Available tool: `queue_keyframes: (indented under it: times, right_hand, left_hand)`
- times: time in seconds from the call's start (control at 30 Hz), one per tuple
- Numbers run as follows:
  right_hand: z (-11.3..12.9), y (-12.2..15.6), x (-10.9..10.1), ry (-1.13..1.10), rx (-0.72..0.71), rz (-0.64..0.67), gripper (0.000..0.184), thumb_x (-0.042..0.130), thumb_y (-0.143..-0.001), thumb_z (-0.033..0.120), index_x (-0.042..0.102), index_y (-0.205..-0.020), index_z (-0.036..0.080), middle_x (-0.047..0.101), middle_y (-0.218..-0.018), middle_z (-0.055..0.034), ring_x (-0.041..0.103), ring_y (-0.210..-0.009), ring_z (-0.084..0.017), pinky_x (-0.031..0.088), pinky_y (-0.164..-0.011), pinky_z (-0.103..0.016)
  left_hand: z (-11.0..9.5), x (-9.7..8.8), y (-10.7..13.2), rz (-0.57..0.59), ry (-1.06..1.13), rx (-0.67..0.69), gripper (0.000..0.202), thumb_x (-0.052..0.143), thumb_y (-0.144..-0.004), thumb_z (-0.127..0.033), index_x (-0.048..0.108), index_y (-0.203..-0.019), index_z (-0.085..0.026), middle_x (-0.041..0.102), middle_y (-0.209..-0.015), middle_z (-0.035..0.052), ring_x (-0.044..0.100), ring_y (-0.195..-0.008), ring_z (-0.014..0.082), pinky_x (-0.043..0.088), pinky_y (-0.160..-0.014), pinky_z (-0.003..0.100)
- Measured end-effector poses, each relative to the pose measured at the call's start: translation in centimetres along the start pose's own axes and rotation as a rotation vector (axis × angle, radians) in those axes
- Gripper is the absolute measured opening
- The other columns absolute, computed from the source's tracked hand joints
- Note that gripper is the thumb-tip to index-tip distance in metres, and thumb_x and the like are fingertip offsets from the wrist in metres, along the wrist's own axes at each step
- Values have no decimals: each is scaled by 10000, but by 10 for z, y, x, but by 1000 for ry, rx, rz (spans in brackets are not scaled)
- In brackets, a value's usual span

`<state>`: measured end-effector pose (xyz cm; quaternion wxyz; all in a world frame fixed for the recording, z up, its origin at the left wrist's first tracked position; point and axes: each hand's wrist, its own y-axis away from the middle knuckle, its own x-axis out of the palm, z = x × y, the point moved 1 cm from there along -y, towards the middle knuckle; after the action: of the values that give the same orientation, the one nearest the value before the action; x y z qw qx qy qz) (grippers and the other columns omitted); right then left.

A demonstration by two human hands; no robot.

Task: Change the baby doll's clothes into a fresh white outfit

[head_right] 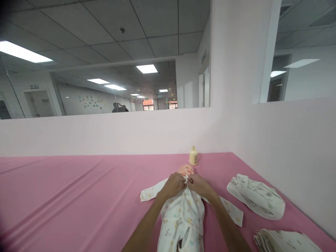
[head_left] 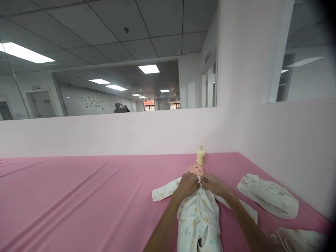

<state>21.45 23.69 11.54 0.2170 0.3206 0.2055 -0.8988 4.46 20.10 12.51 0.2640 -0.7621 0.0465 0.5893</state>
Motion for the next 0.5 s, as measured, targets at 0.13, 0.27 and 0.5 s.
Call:
queue_keyframes:
  times: [0.13, 0.27, 0.5]
  right_hand:
    - [2, 2, 0, 35, 12, 34, 141, 475, -861, 253, 493, -737, 188, 534, -665, 27, 471, -625, -125, 328, -565, -236]
    - [3, 2, 1, 121, 11, 38, 173, 437, -884, 226, 507, -732, 181, 590, -724, -1, 510, -676, -145, 340, -590, -249]
    - [10, 6, -1, 174, 40, 0, 153, 432, -879, 198, 500, -744, 181, 578, -750, -3, 496, -704, -145, 308, -610, -253]
  left_hand:
    - [-1, 1, 0, -5, 34, 5, 214, 480, -790, -159, 396, -593, -171, 604, -757, 47, 541, -845, 186, 388, -760, 291]
    - [-3, 0, 0, 5, 34, 4, 235, 477, -777, -161, 347, -583, -176, 586, -724, 49, 536, -813, 188, 373, -724, 298]
    - [1, 0, -2, 34, 102, 16, 229, 474, -793, -165, 360, -595, -178, 591, -734, 38, 534, -815, 187, 371, -715, 296]
